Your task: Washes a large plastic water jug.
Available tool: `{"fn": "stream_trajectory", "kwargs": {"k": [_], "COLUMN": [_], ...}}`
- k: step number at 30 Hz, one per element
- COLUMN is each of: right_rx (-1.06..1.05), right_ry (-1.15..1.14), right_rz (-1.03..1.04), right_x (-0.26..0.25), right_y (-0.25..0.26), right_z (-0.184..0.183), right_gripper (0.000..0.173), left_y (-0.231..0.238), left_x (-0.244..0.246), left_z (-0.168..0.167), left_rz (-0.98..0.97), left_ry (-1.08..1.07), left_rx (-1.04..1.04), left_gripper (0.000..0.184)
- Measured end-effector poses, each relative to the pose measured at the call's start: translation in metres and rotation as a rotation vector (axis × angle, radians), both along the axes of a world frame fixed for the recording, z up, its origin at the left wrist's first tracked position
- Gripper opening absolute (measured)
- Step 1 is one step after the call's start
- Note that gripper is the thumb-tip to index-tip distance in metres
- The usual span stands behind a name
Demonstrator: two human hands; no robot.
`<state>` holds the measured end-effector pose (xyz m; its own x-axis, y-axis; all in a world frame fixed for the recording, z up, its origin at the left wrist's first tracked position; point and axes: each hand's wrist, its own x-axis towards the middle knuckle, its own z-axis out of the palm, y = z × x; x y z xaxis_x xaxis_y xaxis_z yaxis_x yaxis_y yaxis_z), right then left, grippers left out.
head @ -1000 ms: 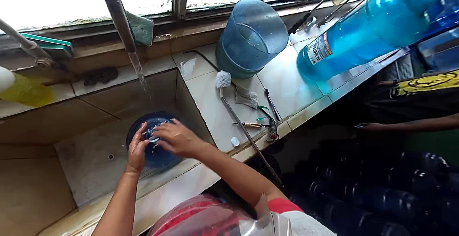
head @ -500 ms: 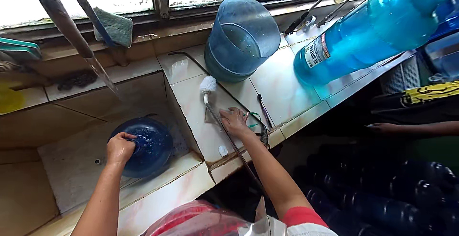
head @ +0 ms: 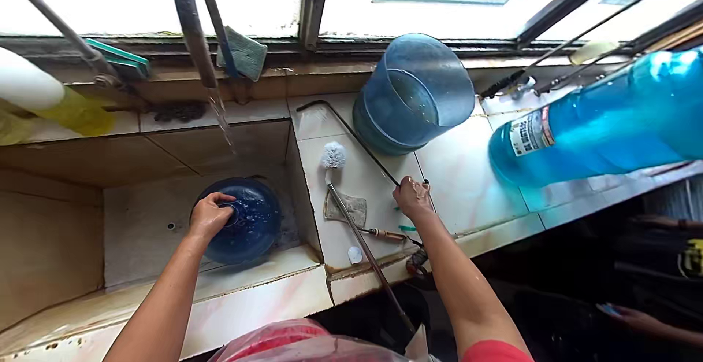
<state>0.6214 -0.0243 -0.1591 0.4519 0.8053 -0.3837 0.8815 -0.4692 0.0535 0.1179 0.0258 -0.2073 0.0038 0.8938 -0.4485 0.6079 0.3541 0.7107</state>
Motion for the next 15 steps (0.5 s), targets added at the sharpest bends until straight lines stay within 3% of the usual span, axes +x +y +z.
{"fn": "stream_trajectory", "kwargs": {"k": [3, 5, 7, 10, 11, 15], "right_rx": [0.106, 0.277, 0.383, 0.421, 0.416, 0.256], "right_ry": [0.080, 0.166, 0.181, 0.157, 0.160, 0.346], "right_rz": [-0.007, 0.125, 0.285, 0.453, 0.497, 0.537], "right_x": [-0.006, -0.002, -0.010, -0.034, -0.042, -0.082], "right_y": [-0.005, -0.017, -0.033, -0.062, -0.072, -0.105], "right_z": [0.050, 0.085, 0.126, 0.190, 0.209, 0.249], "right_gripper": [0.046, 0.047, 0.044, 0.044, 0.043, 0.039], "left_y": [-0.015, -0.031, -0.050, -0.067, -0.065, -0.033], "left_x": [-0.018, -0.022, -0.020, -0.001, 0.008, 0.021], "left_z": [-0.013, -0.021, -0.027, -0.042, -0.050, -0.059], "left_rz": [0.034, 0.061, 0.076, 0.116, 0.159, 0.234], "left_ry": [-0.386, -0.542, -0.521, -0.318, -0.284, -0.249], "left_rx": [0.108, 0.195, 0.286, 0.408, 0.454, 0.592], "left_gripper": [0.045, 0.062, 0.087, 0.115, 0.113, 0.058]}}
